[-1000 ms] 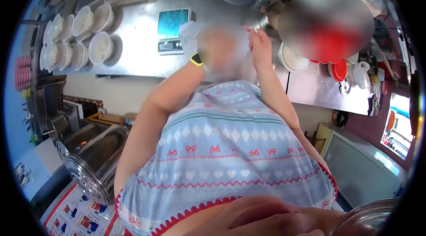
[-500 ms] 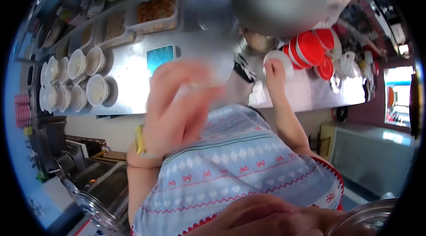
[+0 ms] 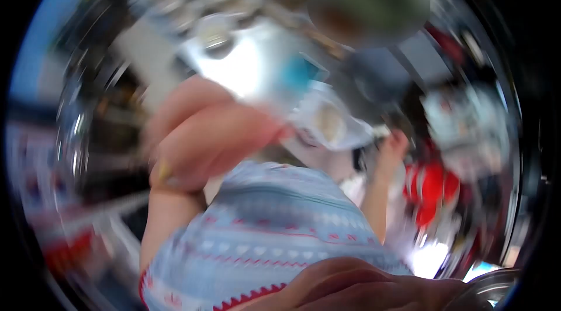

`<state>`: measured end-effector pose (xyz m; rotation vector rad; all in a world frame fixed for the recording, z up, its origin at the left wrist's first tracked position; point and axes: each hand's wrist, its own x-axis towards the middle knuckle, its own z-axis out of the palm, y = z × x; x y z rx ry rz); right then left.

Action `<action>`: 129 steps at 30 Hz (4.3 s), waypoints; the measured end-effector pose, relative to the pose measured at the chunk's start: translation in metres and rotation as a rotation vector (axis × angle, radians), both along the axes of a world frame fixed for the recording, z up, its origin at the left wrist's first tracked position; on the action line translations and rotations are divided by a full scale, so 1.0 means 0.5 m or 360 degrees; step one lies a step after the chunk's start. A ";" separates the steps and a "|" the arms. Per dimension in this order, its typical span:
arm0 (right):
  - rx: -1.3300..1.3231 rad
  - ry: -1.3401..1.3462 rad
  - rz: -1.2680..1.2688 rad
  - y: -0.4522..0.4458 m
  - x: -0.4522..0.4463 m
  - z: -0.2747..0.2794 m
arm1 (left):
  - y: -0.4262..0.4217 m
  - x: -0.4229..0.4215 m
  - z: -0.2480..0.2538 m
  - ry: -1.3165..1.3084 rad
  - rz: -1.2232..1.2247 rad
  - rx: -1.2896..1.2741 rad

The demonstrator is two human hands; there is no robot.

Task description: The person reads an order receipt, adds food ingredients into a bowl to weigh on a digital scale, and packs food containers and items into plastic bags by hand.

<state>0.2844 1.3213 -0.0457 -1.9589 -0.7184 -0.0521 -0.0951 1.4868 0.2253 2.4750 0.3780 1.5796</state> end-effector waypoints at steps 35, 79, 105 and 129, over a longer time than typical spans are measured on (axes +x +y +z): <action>-0.0336 0.1222 0.2476 0.221 -0.771 -0.125 | -0.494 -0.987 -0.406 0.1385 0.3863 -0.1353; 0.0294 0.1728 0.1409 0.230 -0.464 -0.070 | 0.130 -0.022 -0.610 -0.0013 -0.0887 -0.2370; 0.0801 0.0251 0.1152 0.324 -0.306 -0.020 | 0.183 0.351 -0.554 -0.0088 -0.1785 -0.1817; 0.0992 0.1167 0.0607 0.362 -0.258 -0.007 | 0.310 0.329 -0.607 0.0739 -0.1722 -0.1014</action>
